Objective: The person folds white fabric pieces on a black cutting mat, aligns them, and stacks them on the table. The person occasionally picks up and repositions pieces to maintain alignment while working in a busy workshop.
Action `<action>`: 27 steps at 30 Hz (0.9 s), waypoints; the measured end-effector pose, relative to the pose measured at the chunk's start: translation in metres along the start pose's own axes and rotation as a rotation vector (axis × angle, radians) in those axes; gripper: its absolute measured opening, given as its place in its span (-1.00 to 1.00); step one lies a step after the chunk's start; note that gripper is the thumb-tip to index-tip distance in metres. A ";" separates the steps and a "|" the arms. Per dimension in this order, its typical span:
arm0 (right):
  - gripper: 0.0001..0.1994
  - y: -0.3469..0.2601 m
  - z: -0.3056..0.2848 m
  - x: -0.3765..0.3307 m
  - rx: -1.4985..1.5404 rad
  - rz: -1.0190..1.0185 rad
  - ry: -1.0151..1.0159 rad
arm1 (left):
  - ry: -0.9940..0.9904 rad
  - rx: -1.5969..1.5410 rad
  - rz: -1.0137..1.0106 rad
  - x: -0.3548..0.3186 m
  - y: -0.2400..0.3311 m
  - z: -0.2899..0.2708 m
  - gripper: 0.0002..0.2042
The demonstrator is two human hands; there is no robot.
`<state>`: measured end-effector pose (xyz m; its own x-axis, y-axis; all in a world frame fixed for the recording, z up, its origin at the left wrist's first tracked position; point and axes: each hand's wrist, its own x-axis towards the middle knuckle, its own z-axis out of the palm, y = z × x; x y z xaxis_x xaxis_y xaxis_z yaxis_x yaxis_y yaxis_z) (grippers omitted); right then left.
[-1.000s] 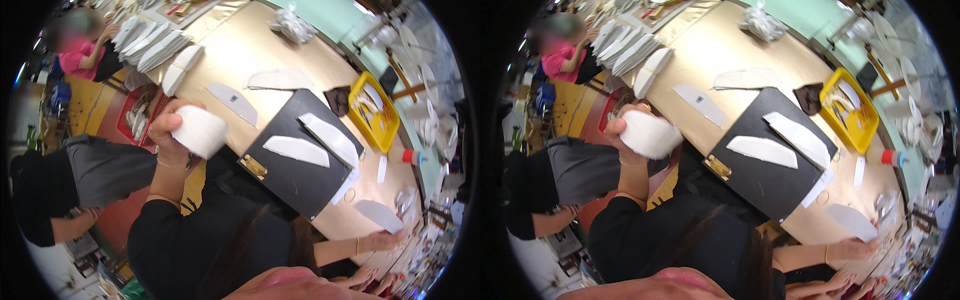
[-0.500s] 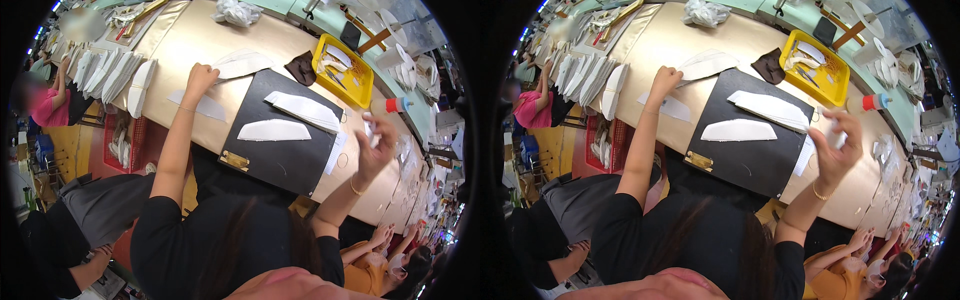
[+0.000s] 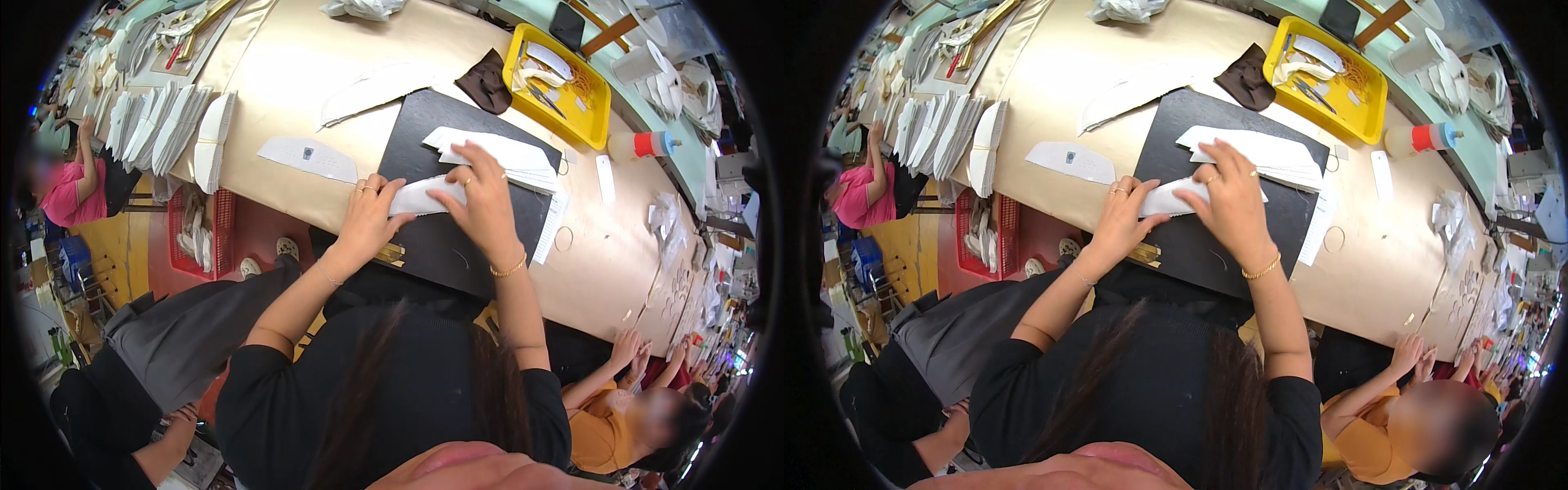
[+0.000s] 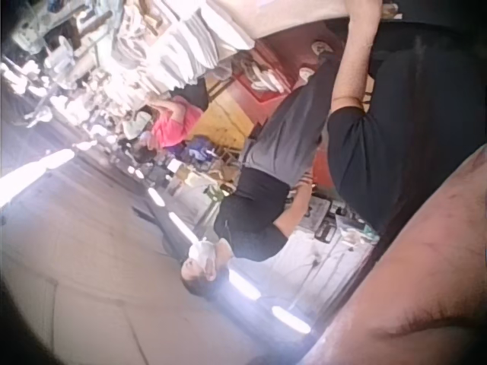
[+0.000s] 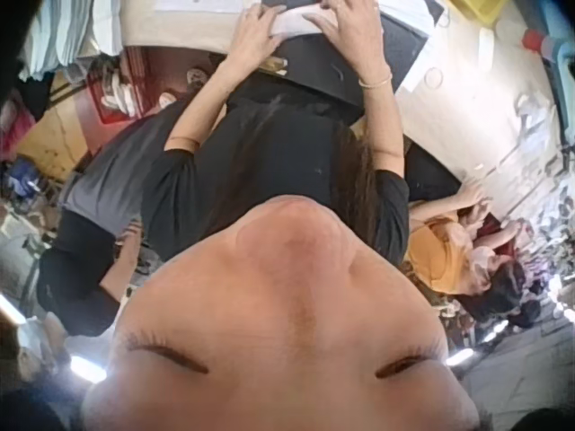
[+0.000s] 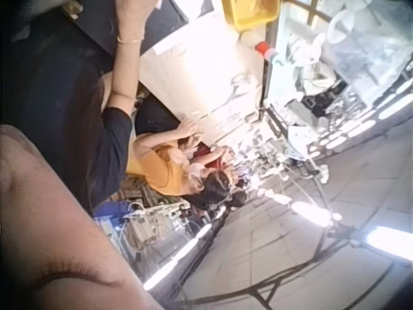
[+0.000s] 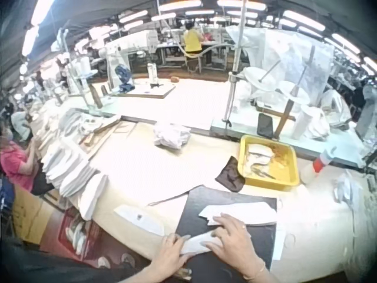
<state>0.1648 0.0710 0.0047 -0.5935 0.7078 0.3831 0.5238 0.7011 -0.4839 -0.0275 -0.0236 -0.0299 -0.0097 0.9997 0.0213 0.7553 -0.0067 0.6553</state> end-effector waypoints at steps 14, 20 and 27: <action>-0.83 -0.042 0.017 -0.058 0.289 0.188 0.055 | -0.355 -1.429 -0.688 -0.012 -0.004 -0.011 -0.73; -0.77 -0.044 0.015 -0.056 0.278 0.151 0.023 | -0.359 -1.618 -0.669 -0.025 -0.005 -0.007 -0.85; -0.58 -0.058 -0.011 -0.049 0.497 0.198 0.092 | -0.311 -1.470 -0.307 -0.020 0.028 -0.019 -0.85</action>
<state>0.1703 -0.0039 0.0228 -0.4449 0.8426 0.3036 0.2550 0.4441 -0.8589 -0.0189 -0.0445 0.0027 0.2354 0.9303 -0.2812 -0.5477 0.3660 0.7524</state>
